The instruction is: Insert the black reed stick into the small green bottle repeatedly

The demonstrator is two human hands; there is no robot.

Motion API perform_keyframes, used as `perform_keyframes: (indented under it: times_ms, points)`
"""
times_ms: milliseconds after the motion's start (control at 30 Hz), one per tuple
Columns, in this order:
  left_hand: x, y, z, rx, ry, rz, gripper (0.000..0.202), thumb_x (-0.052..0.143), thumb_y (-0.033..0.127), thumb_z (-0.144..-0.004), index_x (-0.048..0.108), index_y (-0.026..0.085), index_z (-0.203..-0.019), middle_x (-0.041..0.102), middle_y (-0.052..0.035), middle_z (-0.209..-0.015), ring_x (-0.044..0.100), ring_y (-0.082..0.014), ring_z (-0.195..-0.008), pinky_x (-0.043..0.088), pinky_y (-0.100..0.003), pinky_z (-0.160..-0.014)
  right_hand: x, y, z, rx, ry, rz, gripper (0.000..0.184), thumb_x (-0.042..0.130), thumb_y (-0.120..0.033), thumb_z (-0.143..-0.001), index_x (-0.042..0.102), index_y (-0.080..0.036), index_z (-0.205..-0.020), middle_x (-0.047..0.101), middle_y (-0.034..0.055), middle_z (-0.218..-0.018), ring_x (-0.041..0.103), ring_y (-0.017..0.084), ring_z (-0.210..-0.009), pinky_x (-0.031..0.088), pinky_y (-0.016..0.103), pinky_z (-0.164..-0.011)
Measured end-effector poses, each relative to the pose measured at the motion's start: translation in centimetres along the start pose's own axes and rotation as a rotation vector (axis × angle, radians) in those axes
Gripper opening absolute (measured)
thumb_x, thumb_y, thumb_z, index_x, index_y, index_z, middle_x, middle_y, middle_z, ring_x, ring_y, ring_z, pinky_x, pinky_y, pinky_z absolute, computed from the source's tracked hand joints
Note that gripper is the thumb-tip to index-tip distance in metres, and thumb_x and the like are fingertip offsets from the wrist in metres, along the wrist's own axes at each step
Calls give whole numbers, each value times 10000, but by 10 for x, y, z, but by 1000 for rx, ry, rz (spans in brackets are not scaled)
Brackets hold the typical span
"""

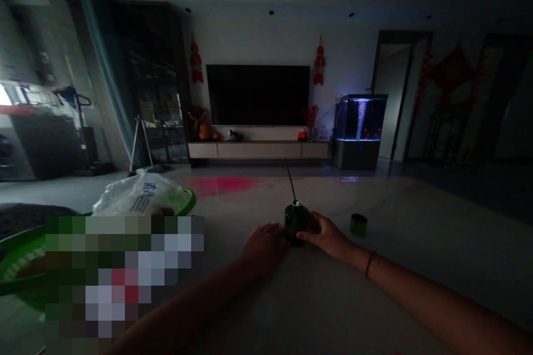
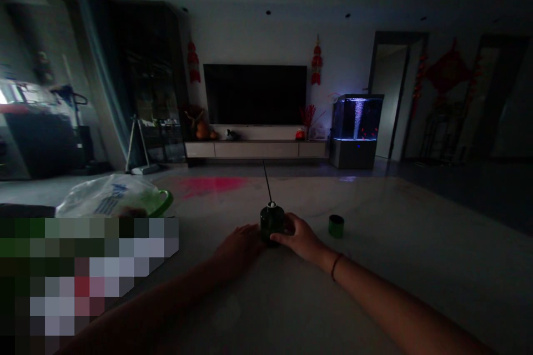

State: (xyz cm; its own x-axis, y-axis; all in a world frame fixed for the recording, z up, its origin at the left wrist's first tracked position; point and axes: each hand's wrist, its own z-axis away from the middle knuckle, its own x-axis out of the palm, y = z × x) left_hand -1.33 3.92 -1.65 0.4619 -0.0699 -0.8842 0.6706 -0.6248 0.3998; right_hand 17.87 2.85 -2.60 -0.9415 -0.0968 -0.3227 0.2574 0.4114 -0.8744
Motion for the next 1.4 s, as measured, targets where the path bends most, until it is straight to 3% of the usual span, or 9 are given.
perform_keyframes:
  times_ms: [67, 200, 333, 500, 733, 1167, 1400]
  points:
    - [2, 2, 8, -96, -1, -160, 492, 363, 461, -798, 443, 203, -1209, 398, -101, -1302, 302, -290, -1215, 162, -480, -1002, 1, 3, -2, -1, 0, 0, 427, 671, -355, -609, 475, -187, -949, 583, 75, -991, 552, 200, -937, 430, 342, -828]
    - [1, 6, 17, -202, -44, -257, 579, 308, 484, -805, 367, 147, -1272, 300, -123, -1358, 208, -288, -1258, 141, -471, -1016, 2, 3, -3, 0, -21, 28, 474, 690, -302, -588, 477, -189, -996, 576, 73, -1029, 542, 207, -959, 428, 350, -836]
    - [0, 7, 18, -191, -39, -250, 567, 294, 481, -810, 368, 161, -1272, 297, -115, -1361, 213, -278, -1259, 150, -461, -1018, 1, 3, -3, -19, -104, 41, 534, 694, -240, -577, 466, -182, -1056, 566, 72, -1064, 530, 208, -989, 409, 351, -872]
    - [0, 8, 18, -191, -43, -243, 550, 305, 463, -809, 381, 156, -1259, 308, -118, -1355, 219, -284, -1255, 157, -467, -1016, -3, 10, -9, -34, -129, 38, 612, 708, -271, -573, 431, -191, -1113, 527, 86, -1139, 498, 213, -1050, 386, 359, -913]
    - [0, 8, 21, -189, -30, -299, 543, 241, 468, -826, 370, 177, -1266, 297, -89, -1365, 220, -255, -1260, 173, -439, -1022, -8, 19, -24, -34, -244, -31, 541, 700, -280, -598, 476, -164, -1077, 542, 92, -1134, 502, 214, -1051, 358, 381, -941]
    - [-4, 12, 23, -187, -51, -278, 537, 243, 448, -826, 362, 180, -1276, 296, -83, -1367, 212, -255, -1262, 156, -439, -1026, -1, 34, -67, -56, -156, 68, 464, 684, -271, -599, 503, -149, -1008, 587, 91, -1052, 537, 217, -990, 392, 369, -880]
    - [-4, 11, 23, -201, -63, -261, 541, 245, 442, -825, 351, 176, -1284, 280, -86, -1374, 201, -261, -1265, 154, -445, -1024, 0, 48, -89, -8, -96, -2, 421, 674, -239, -589, 527, -139, -970, 600, 100, -1037, 557, 213, -970, 400, 358, -872]
